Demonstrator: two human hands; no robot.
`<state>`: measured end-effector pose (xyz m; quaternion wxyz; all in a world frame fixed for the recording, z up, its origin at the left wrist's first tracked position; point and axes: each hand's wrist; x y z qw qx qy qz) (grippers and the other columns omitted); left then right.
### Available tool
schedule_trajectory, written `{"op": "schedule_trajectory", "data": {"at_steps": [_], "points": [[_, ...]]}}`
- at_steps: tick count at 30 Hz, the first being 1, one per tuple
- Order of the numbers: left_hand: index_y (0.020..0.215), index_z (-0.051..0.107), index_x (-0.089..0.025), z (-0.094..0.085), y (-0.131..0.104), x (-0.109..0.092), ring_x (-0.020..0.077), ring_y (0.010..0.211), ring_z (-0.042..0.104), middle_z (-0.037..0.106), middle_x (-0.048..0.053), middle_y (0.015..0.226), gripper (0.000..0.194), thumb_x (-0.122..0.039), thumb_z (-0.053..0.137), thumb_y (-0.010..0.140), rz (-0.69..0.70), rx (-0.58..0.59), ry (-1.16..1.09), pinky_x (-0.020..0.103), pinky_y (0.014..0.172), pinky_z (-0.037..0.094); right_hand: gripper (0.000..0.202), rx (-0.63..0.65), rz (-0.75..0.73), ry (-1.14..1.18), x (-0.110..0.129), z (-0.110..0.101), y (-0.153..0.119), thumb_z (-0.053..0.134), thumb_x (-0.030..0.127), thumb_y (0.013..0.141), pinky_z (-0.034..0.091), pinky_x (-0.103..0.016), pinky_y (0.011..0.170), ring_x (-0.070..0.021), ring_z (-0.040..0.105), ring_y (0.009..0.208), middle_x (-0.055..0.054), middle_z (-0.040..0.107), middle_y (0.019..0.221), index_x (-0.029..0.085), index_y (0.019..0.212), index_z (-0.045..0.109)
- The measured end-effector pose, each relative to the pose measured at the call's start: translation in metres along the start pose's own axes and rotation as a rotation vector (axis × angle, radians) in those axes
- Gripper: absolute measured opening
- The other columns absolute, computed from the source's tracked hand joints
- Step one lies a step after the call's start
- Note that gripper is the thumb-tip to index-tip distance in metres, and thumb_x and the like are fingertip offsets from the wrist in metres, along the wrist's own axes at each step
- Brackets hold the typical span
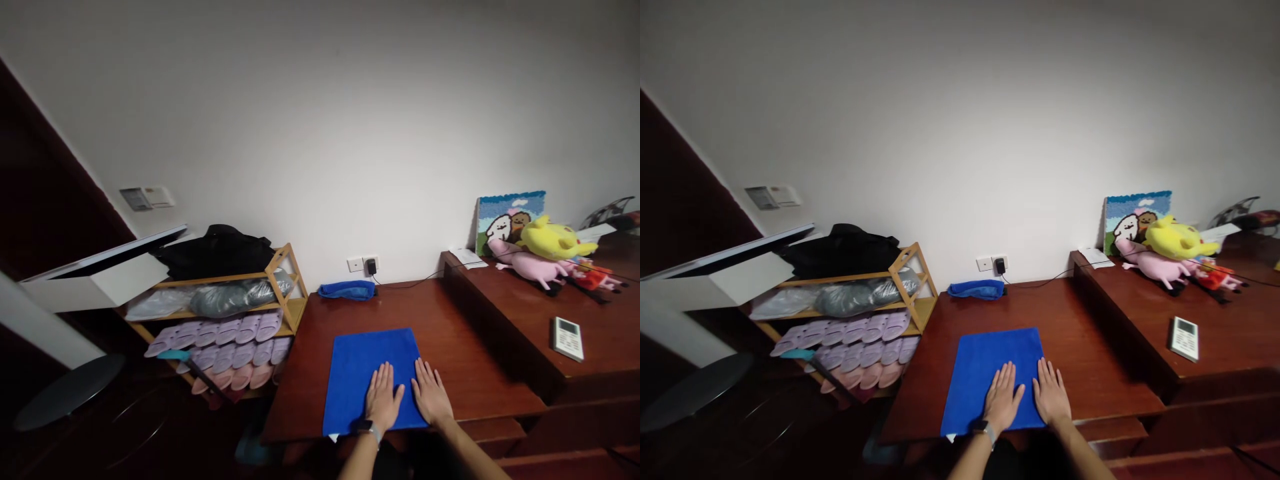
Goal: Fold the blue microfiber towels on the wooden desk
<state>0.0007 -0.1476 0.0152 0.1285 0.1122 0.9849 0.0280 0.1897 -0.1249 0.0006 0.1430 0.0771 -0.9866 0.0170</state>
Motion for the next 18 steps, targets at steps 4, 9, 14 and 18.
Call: {"op": "schedule_trajectory", "data": {"at_steps": [4, 9, 14, 18], "points": [[0.165, 0.026, -0.017, -0.022, -0.023, 0.062, 0.0257, 0.16, 0.021, 0.024, 0.009, 0.172, 0.075, -0.06, 0.015, 0.105, -0.173, 0.007, 0.085, 0.049, 0.131, 0.023, 0.07, 0.022, 0.018, -0.008, 0.003, -0.006, -0.001, 0.014, 0.045, 0.104, 0.012, -0.045, 0.131, -0.0226, 0.016, 0.16, -0.003, 0.023, 0.172, 0.014, 0.165, 0.022], [0.164, 0.028, -0.014, -0.039, -0.043, 0.114, 0.0259, 0.159, 0.022, 0.025, 0.011, 0.172, 0.078, -0.063, 0.017, 0.105, -0.288, -0.027, 0.139, 0.048, 0.131, 0.024, 0.071, 0.057, 0.032, -0.033, 0.007, -0.01, -0.003, 0.013, 0.045, 0.103, 0.011, -0.045, 0.131, -0.0221, 0.014, 0.161, -0.003, 0.019, 0.173, 0.011, 0.165, 0.02], [0.164, 0.029, -0.015, -0.031, -0.047, 0.119, 0.0282, 0.158, 0.027, 0.03, 0.012, 0.17, 0.075, -0.061, 0.019, 0.105, -0.262, -0.105, 0.175, 0.051, 0.129, 0.028, 0.071, 0.071, 0.059, -0.027, 0.008, -0.01, 0.004, 0.014, 0.045, 0.103, 0.013, -0.045, 0.131, -0.0228, 0.016, 0.16, -0.004, 0.02, 0.173, 0.012, 0.166, 0.02], [0.164, 0.028, -0.015, -0.031, -0.046, 0.116, 0.028, 0.158, 0.026, 0.029, 0.011, 0.17, 0.074, -0.06, 0.019, 0.106, -0.27, -0.097, 0.175, 0.05, 0.129, 0.028, 0.069, 0.024, 0.035, -0.015, 0.009, -0.015, 0.025, 0.014, 0.043, 0.104, 0.013, -0.045, 0.131, -0.0236, 0.017, 0.16, -0.006, 0.022, 0.172, 0.011, 0.165, 0.023]]}}
Point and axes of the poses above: each hand's wrist, its own y-axis towards the middle knuckle, its own z-axis out of the palm, x = y × z
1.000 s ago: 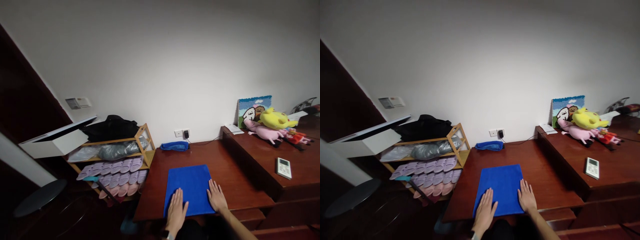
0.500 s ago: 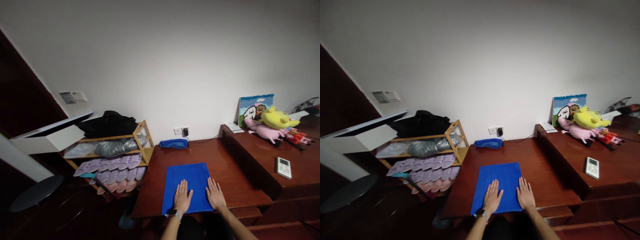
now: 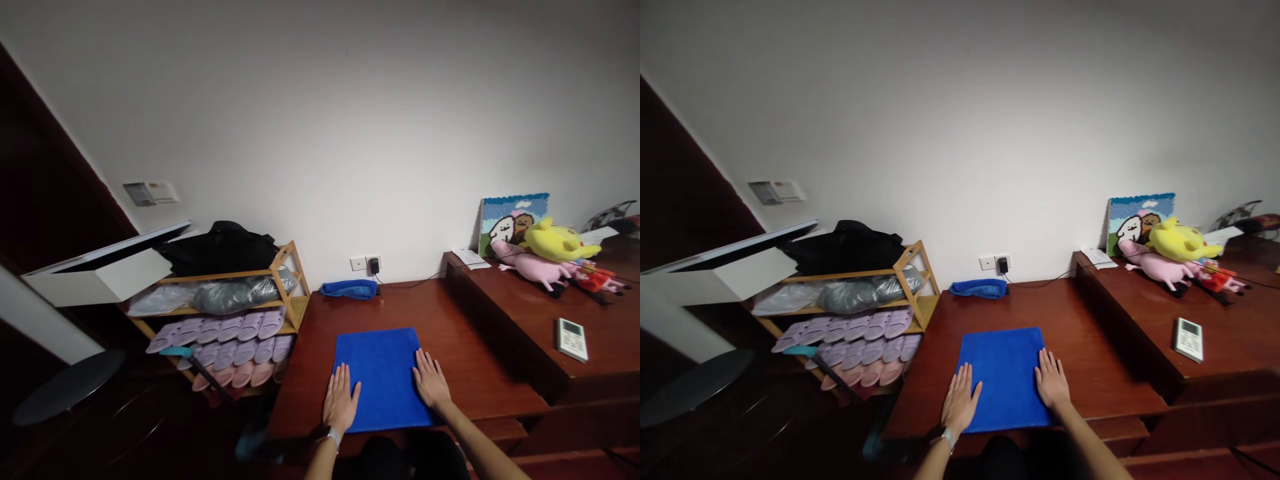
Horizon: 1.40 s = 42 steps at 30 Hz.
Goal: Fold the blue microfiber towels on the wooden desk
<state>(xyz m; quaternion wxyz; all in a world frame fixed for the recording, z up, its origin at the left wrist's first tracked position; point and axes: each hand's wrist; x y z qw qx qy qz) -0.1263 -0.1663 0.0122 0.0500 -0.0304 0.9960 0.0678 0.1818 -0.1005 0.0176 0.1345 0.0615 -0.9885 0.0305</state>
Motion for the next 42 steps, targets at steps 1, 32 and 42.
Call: {"op": "schedule_trajectory", "data": {"at_steps": [1, 32, 42], "points": [[0.164, 0.027, -0.016, 0.0, 0.0, 0.0, 0.0281, 0.158, 0.026, 0.029, 0.011, 0.17, 0.074, -0.06, 0.02, 0.106, -0.002, 0.007, 0.0, 0.05, 0.129, 0.028, 0.069, -0.001, -0.012, 0.004, 0.0, -0.001, 0.006, 0.015, 0.043, 0.104, 0.013, -0.045, 0.131, -0.0236, 0.017, 0.16, -0.006, 0.022, 0.172, 0.012, 0.165, 0.024], [0.166, 0.022, -0.014, 0.005, 0.06, -0.038, 0.0275, 0.159, 0.023, 0.027, 0.012, 0.171, 0.076, -0.061, 0.019, 0.105, 0.079, 0.071, -0.066, 0.051, 0.13, 0.025, 0.07, 0.008, -0.031, 0.014, -0.004, 0.011, 0.024, 0.015, 0.043, 0.104, 0.011, -0.045, 0.131, -0.0226, 0.015, 0.16, -0.005, 0.022, 0.172, 0.011, 0.165, 0.022], [0.166, 0.017, -0.015, 0.015, 0.057, 0.006, 0.0288, 0.158, 0.028, 0.031, 0.014, 0.17, 0.076, -0.06, 0.022, 0.105, 0.015, -0.045, 0.015, 0.051, 0.129, 0.028, 0.07, 0.026, 0.003, 0.0, 0.004, 0.002, 0.047, 0.015, 0.044, 0.104, 0.015, -0.047, 0.13, -0.0238, 0.021, 0.159, -0.005, 0.025, 0.171, 0.012, 0.165, 0.025]]}}
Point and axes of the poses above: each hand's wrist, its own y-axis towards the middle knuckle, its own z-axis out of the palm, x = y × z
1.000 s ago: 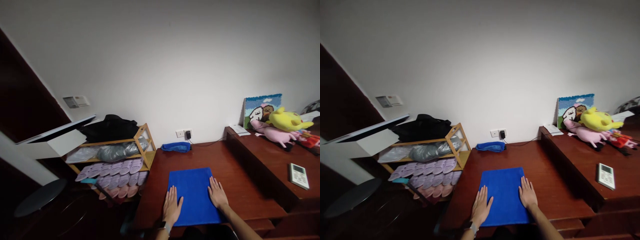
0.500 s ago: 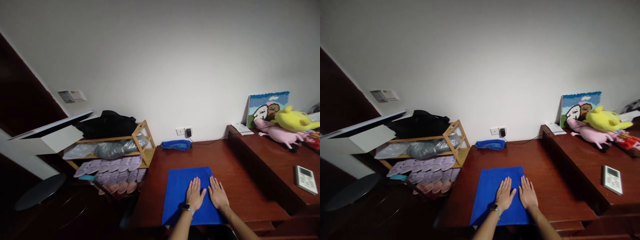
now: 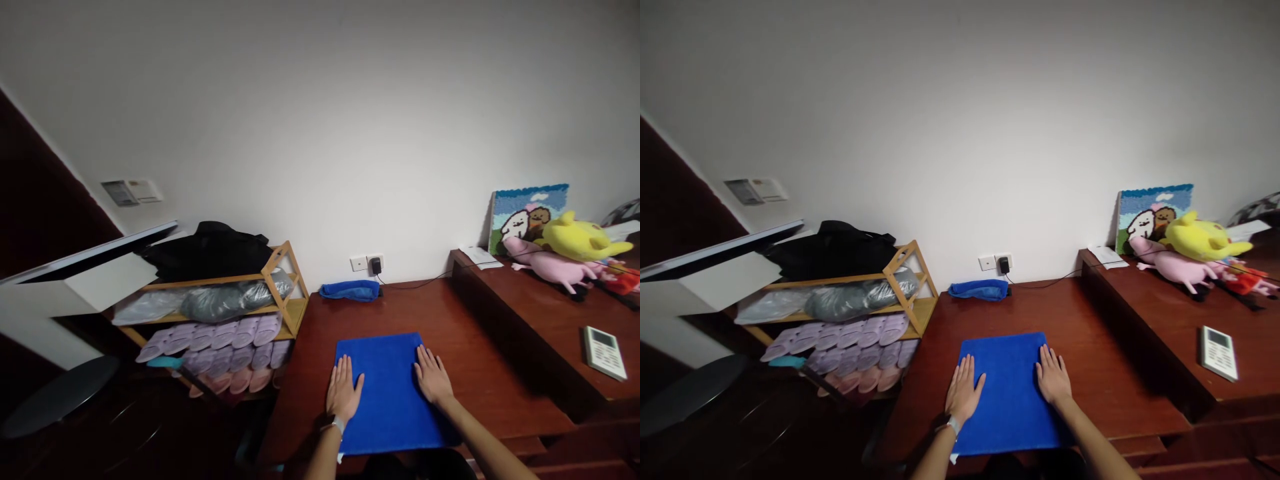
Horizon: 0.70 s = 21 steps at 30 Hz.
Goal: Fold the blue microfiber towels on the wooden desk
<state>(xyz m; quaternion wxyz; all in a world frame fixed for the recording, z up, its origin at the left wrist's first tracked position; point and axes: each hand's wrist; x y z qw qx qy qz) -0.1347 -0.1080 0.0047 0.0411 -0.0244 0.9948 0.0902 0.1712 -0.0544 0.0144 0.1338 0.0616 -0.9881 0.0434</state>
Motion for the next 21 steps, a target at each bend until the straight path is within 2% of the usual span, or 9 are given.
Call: {"op": "schedule_trajectory", "data": {"at_steps": [4, 7, 15, 18, 21], "points": [[0.166, 0.02, -0.015, 0.001, 0.0, 0.002, 0.0281, 0.158, 0.027, 0.031, 0.013, 0.17, 0.076, -0.061, 0.021, 0.105, 0.002, 0.001, -0.013, 0.051, 0.129, 0.028, 0.069, -0.006, -0.011, 0.013, 0.005, -0.012, 0.032, 0.016, 0.042, 0.104, 0.015, -0.044, 0.13, -0.0228, 0.018, 0.16, -0.005, 0.022, 0.172, 0.012, 0.165, 0.023], [0.166, 0.023, -0.015, 0.002, 0.0, 0.004, 0.0275, 0.159, 0.026, 0.029, 0.011, 0.171, 0.077, -0.062, 0.02, 0.105, -0.005, 0.006, -0.026, 0.05, 0.129, 0.027, 0.069, 0.009, 0.008, 0.004, 0.005, -0.01, 0.049, 0.015, 0.042, 0.103, 0.013, -0.043, 0.13, -0.0228, 0.017, 0.16, -0.005, 0.021, 0.173, 0.011, 0.165, 0.023], [0.165, 0.026, -0.014, -0.002, 0.001, 0.007, 0.0275, 0.158, 0.027, 0.028, 0.011, 0.171, 0.077, -0.062, 0.021, 0.105, -0.019, 0.041, -0.025, 0.049, 0.13, 0.028, 0.069, -0.044, -0.011, 0.006, -0.001, 0.009, 0.054, 0.016, 0.041, 0.104, 0.013, -0.045, 0.131, -0.0226, 0.017, 0.16, -0.006, 0.021, 0.172, 0.009, 0.165, 0.022], [0.166, 0.018, -0.017, -0.006, 0.012, -0.018, 0.0272, 0.158, 0.027, 0.029, 0.009, 0.171, 0.071, -0.056, 0.021, 0.107, 0.026, -0.013, -0.047, 0.051, 0.13, 0.027, 0.069, -0.051, -0.015, 0.007, 0.0, 0.008, 0.054, 0.016, 0.041, 0.104, 0.013, -0.045, 0.131, -0.0233, 0.017, 0.16, -0.006, 0.021, 0.172, 0.009, 0.165, 0.023], [0.167, 0.013, -0.02, -0.008, 0.031, -0.076, 0.0261, 0.159, 0.024, 0.025, 0.007, 0.172, 0.067, -0.05, 0.02, 0.108, 0.196, -0.016, -0.127, 0.051, 0.13, 0.027, 0.069, -0.058, -0.019, 0.004, -0.001, 0.008, 0.054, 0.016, 0.04, 0.104, 0.013, -0.046, 0.131, -0.0238, 0.017, 0.16, -0.007, 0.021, 0.172, 0.009, 0.165, 0.023]]}}
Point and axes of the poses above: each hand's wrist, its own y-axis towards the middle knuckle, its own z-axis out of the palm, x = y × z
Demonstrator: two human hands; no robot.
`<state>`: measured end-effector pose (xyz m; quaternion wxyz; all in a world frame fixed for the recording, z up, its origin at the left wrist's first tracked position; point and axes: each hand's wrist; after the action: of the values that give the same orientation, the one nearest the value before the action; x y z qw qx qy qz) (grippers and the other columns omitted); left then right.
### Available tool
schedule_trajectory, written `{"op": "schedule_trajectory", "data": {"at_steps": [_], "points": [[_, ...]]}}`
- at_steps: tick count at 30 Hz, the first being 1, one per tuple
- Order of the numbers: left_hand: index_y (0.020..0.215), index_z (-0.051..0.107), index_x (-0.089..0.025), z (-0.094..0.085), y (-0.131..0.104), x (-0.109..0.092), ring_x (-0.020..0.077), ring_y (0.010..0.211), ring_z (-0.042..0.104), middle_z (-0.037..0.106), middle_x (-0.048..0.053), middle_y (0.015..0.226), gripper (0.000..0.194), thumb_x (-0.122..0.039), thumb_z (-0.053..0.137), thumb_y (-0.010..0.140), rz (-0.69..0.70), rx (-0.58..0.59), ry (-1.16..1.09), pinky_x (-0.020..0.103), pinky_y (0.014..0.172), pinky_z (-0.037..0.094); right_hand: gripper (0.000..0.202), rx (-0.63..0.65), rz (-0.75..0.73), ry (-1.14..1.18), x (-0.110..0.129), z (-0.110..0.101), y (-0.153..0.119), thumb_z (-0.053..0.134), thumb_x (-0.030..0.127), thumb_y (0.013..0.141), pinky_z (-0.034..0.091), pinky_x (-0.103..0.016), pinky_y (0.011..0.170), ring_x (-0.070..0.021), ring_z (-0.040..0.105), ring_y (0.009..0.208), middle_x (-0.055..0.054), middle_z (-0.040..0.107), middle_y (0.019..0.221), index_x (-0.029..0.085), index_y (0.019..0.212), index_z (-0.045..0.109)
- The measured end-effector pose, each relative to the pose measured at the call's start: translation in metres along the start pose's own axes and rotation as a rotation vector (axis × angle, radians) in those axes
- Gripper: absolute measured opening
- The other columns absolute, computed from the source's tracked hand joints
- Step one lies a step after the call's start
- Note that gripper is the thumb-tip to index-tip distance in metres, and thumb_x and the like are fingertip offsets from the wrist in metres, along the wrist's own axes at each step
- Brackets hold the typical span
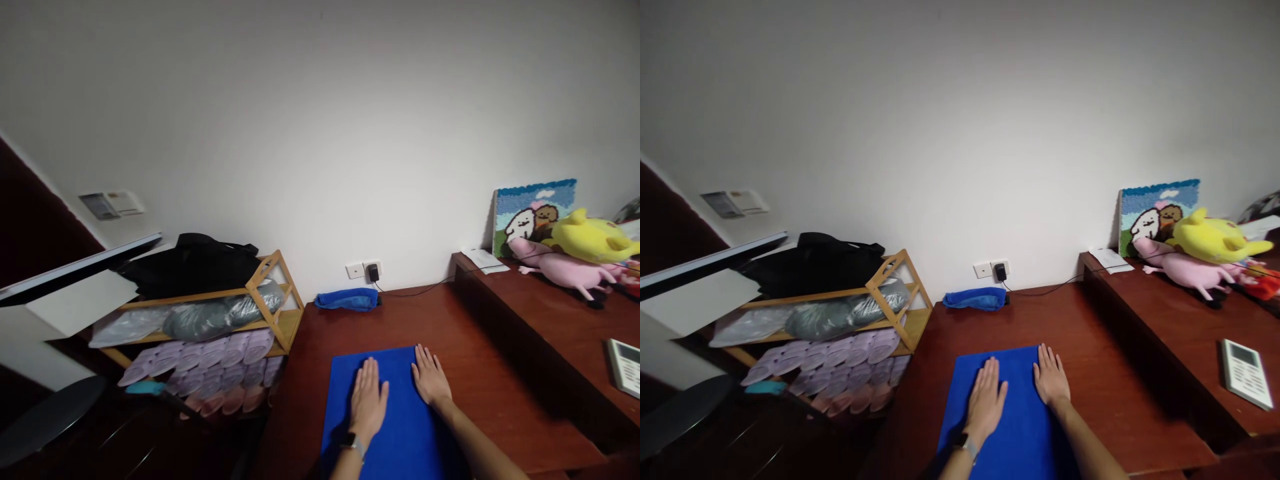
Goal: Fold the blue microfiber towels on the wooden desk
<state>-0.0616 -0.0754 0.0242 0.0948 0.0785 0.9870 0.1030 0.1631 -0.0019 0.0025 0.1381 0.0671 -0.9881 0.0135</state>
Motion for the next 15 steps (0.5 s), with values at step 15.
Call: {"op": "schedule_trajectory", "data": {"at_steps": [15], "points": [[0.164, 0.027, -0.011, -0.007, 0.025, 0.078, 0.0273, 0.16, 0.022, 0.026, 0.014, 0.171, 0.075, -0.057, 0.018, 0.107, -0.178, 0.157, 0.019, 0.05, 0.131, 0.023, 0.069, 0.014, 0.001, 0.01, 0.001, -0.003, -0.001, 0.014, 0.04, 0.103, 0.012, -0.045, 0.131, -0.0221, 0.017, 0.16, -0.005, 0.022, 0.172, 0.011, 0.165, 0.023]]}}
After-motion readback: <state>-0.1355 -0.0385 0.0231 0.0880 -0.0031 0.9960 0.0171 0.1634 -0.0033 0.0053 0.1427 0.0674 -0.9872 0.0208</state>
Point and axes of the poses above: each hand's wrist, its own y-axis towards the middle knuckle, its own z-axis out of the palm, x = y × z
